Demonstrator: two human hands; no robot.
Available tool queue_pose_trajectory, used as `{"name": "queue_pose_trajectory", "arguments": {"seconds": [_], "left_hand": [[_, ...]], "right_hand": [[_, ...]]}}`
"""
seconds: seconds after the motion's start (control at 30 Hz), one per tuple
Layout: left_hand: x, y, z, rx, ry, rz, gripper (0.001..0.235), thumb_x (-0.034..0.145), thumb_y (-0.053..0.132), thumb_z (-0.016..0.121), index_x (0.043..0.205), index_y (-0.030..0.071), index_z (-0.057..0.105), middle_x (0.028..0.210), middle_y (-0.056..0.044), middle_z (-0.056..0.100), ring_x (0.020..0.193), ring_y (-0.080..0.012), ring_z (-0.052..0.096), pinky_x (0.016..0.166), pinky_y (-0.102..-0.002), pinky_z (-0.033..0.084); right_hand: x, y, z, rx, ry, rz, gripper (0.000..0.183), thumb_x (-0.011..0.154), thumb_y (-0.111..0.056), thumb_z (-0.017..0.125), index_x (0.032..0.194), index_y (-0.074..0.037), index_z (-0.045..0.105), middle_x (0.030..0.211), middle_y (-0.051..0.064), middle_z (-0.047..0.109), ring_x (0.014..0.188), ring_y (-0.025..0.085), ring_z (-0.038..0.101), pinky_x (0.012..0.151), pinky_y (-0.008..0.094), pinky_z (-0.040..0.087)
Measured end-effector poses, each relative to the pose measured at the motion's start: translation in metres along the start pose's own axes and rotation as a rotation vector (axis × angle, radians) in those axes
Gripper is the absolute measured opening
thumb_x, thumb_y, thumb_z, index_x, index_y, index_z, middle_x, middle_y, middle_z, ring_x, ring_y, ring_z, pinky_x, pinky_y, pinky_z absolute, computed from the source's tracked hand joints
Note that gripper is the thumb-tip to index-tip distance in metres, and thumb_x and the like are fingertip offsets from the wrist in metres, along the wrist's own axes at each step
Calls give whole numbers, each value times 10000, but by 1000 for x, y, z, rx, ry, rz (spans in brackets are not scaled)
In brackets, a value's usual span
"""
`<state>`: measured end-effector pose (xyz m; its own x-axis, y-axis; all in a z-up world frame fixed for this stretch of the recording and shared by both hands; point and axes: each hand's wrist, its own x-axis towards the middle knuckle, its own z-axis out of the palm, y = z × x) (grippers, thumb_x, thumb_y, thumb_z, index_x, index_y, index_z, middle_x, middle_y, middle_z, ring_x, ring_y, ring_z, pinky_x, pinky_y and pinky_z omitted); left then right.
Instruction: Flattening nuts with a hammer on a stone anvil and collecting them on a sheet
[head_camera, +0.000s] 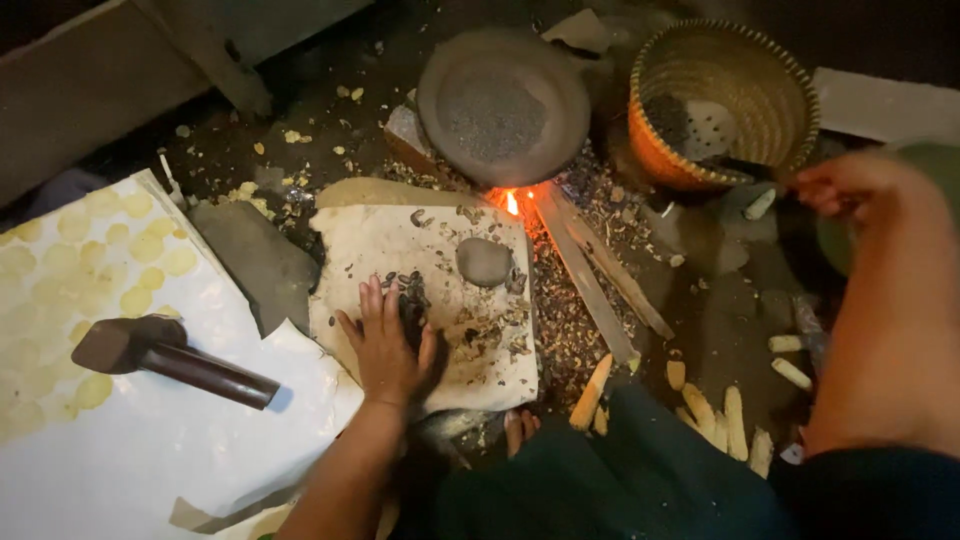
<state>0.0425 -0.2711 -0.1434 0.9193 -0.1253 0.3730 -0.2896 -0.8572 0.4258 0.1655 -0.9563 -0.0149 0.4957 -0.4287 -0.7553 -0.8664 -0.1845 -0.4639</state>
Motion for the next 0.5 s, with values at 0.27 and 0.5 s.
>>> {"name": "queue_pose_trajectory", "arguments": {"seconds": [0.27,0.5], "left_hand": [[0,-3,3,20,5,6,817,896,373,627,1568,12,335,1678,-247,270,1582,-417,210,1227,-717,50],[0,-4,4,29,10,1,814,903,380,619,1561,0,328,1674,-249,275,1577,-416,221,1210,-736,56]], "right_hand": [[19,50,-31,70,-159,27,354,1121,-467,456,1069,-122,517,644,-63,299,487,65,221,353,270,76],[8,75,-39,144,-259,-36,410,1124,-508,407,954,-139,458,612,-65,296,408,77,185,270,292,68]]}}
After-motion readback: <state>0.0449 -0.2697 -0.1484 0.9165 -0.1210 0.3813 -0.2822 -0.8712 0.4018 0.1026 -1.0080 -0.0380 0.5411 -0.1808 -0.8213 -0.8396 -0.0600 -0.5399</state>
